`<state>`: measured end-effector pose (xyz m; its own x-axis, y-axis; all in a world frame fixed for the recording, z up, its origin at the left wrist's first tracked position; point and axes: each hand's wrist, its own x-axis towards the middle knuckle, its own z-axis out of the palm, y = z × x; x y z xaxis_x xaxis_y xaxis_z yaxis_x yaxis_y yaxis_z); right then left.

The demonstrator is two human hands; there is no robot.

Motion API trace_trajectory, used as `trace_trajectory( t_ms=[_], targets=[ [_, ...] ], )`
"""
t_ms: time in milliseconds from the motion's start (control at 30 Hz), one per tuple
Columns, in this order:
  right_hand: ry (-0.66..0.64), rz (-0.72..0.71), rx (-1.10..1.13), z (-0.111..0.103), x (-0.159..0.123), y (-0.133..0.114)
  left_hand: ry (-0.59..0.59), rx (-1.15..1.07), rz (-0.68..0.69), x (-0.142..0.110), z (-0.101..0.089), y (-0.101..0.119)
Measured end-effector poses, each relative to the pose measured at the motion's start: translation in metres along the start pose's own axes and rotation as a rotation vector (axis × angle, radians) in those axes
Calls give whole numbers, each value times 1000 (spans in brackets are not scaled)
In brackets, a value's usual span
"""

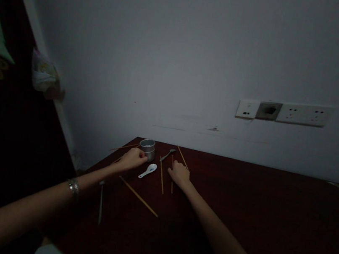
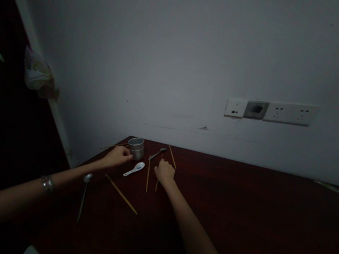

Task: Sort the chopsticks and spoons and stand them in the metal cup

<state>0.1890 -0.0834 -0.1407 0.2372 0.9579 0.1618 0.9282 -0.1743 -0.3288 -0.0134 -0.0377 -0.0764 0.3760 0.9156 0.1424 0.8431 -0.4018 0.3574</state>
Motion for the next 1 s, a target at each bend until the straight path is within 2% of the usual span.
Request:
trace_trajectory(
  t_ms=[133,300,433,567,1000],
  targets=[
    [-18,28,9,3,10,8,-34,138,103,13,21,40],
    [-25,47,15,8,13,10,-116,315,59,35,57,67],
    [-18,75,-21,13,14,7,-124,413,32,43,77,72],
    [-29,75,-44,17,16,3,-164,442,21,41,87,75],
    [-140,31,-45,9,16,4,-296,438,-44,35,91,75]
  ],
)
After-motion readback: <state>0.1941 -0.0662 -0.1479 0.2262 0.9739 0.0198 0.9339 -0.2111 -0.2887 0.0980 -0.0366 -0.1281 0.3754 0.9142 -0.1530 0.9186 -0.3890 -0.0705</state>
